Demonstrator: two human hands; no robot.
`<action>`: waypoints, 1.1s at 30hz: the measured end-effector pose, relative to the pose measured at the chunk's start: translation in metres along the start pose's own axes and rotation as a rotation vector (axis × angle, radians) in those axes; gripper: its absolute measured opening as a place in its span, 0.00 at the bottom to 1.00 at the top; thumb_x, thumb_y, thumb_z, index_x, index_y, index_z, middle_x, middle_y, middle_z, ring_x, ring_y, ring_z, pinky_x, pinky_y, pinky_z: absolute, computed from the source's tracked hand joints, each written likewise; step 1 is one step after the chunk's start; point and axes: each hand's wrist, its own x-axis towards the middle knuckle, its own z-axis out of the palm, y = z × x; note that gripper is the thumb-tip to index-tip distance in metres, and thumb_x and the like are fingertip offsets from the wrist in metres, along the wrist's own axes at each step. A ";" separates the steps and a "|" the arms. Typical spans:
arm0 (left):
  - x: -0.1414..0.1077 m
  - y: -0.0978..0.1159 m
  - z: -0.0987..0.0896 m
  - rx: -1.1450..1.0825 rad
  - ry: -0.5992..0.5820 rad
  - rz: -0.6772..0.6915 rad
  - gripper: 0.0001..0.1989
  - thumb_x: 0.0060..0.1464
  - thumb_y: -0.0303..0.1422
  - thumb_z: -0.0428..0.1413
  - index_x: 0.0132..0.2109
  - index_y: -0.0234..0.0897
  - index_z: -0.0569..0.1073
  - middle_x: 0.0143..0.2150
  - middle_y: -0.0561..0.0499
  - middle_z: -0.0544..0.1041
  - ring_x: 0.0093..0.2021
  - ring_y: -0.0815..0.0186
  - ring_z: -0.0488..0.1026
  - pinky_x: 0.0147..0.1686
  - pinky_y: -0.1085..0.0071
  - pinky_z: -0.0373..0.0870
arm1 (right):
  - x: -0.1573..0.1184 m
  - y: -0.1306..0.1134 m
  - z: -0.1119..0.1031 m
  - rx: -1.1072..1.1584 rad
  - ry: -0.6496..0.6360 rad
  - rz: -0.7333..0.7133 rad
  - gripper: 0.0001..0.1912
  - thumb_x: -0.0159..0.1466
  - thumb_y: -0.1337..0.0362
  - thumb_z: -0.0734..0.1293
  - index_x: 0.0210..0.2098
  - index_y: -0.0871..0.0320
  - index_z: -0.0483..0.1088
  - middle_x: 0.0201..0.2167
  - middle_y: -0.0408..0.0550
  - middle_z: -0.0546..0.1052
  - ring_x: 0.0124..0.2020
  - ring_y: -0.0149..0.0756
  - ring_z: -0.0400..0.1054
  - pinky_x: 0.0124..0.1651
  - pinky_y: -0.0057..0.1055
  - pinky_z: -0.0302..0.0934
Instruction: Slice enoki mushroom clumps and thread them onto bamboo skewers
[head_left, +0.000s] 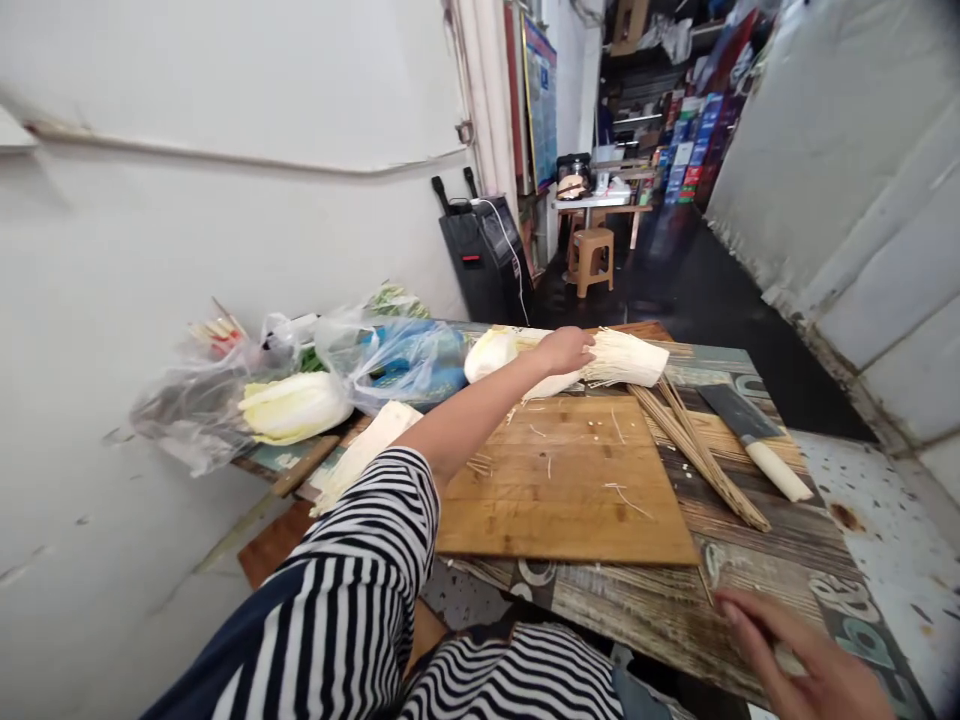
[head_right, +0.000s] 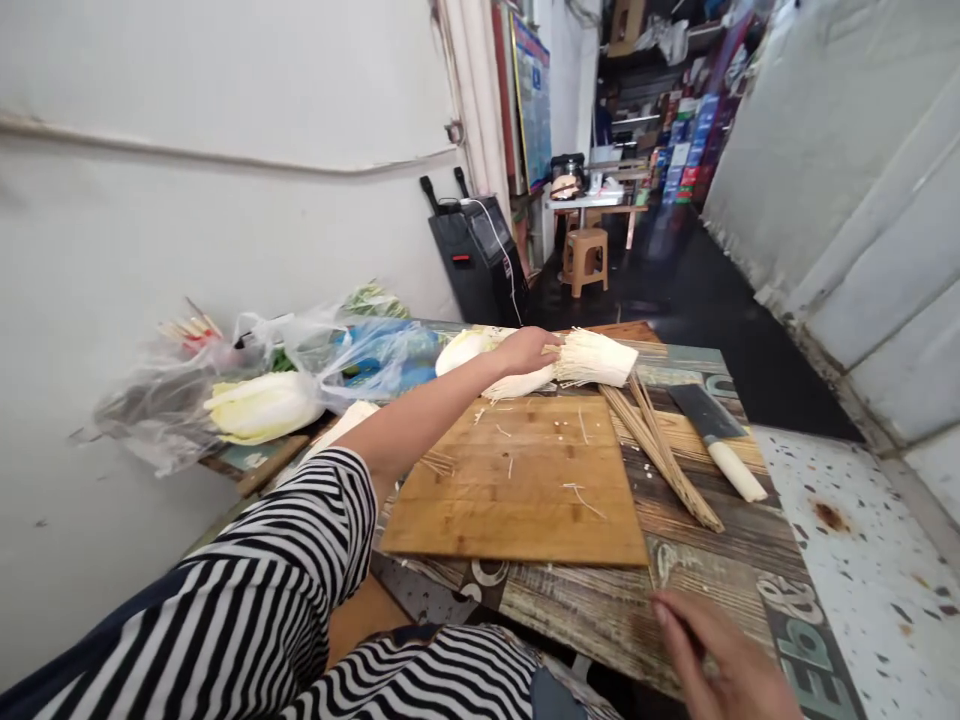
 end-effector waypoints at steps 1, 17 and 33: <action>0.011 0.000 0.005 0.014 -0.038 -0.029 0.24 0.60 0.39 0.51 0.59 0.31 0.67 0.60 0.42 0.69 0.60 0.56 0.65 0.58 0.69 0.60 | 0.009 0.008 -0.004 -0.031 0.024 0.030 0.12 0.62 0.54 0.63 0.39 0.50 0.74 0.36 0.44 0.81 0.34 0.37 0.76 0.38 0.29 0.71; 0.046 -0.033 0.084 0.053 -0.242 -0.198 0.43 0.45 0.50 0.61 0.62 0.31 0.58 0.61 0.36 0.66 0.59 0.53 0.67 0.54 0.67 0.63 | 0.180 0.075 0.027 -0.504 -0.457 0.525 0.22 0.65 0.56 0.54 0.35 0.61 0.75 0.35 0.60 0.78 0.39 0.47 0.73 0.34 0.34 0.56; 0.043 -0.044 0.093 -0.016 -0.035 -0.178 0.41 0.47 0.39 0.59 0.65 0.34 0.54 0.59 0.40 0.69 0.57 0.55 0.68 0.53 0.68 0.65 | 0.200 0.097 0.036 -0.401 -0.458 0.594 0.17 0.60 0.60 0.59 0.33 0.60 0.79 0.30 0.55 0.79 0.34 0.43 0.73 0.32 0.31 0.57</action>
